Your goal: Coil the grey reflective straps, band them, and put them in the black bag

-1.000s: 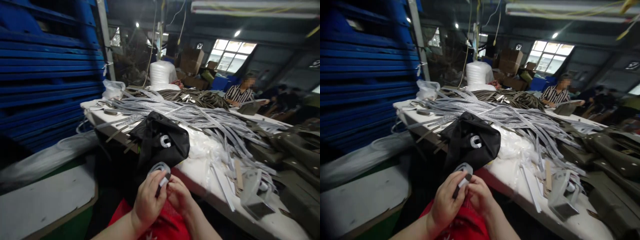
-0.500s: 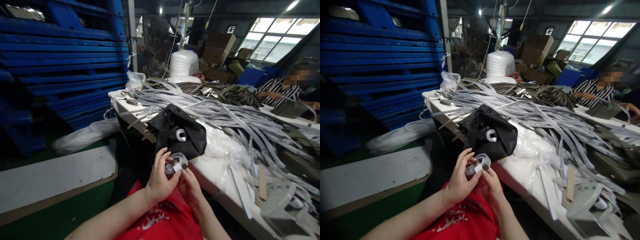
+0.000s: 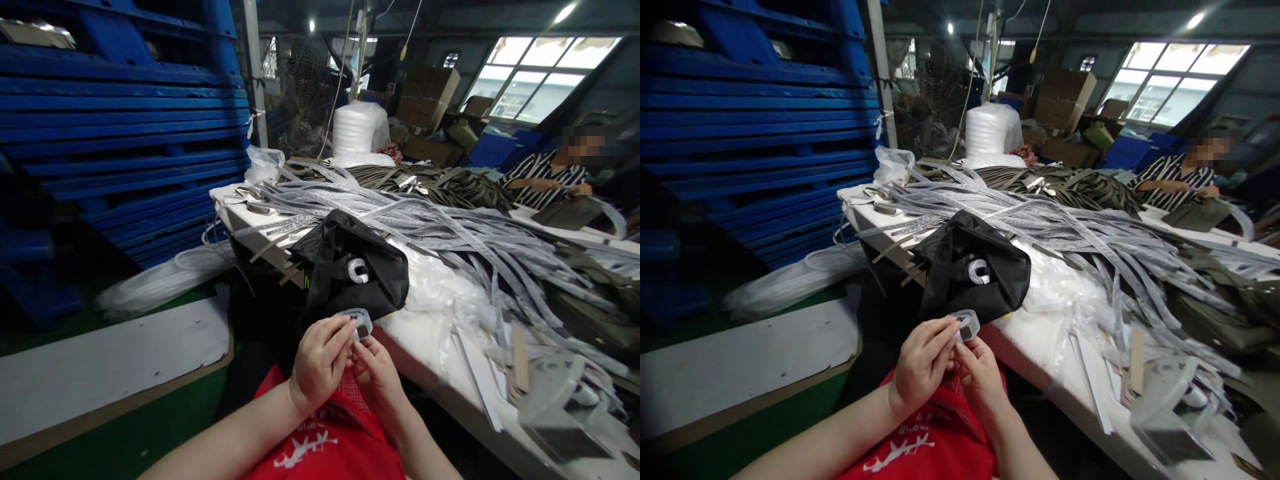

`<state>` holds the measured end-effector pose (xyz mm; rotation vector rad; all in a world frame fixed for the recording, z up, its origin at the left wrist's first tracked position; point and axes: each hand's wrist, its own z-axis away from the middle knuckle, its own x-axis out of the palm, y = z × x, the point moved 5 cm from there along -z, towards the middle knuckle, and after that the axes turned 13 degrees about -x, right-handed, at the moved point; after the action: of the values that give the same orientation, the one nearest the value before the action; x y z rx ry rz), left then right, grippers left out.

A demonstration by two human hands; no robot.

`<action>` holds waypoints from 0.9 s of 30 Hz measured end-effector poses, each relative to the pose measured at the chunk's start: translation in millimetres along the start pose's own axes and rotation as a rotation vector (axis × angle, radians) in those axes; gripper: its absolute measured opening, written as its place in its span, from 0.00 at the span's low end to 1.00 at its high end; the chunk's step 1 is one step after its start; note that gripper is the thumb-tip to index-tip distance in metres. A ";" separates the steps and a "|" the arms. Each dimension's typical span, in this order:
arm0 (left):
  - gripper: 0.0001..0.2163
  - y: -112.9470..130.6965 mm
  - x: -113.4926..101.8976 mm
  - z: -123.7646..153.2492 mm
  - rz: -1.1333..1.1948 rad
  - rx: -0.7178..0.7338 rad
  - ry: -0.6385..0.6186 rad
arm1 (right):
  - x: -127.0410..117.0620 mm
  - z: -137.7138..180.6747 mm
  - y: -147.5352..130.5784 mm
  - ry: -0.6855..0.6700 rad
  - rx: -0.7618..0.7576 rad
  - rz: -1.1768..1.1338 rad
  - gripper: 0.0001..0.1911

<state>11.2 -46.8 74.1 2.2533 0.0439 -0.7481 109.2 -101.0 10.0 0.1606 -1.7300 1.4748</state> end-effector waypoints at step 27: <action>0.33 -131.6 13.8 -49.3 -0.138 -0.582 0.005 | -8.2 -95.2 -71.3 -0.411 -0.662 1.432 0.04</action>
<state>14.6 78.2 8.6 1.7068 0.3740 -0.6929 203.5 -43.3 54.8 -1.4879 -2.7581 1.6417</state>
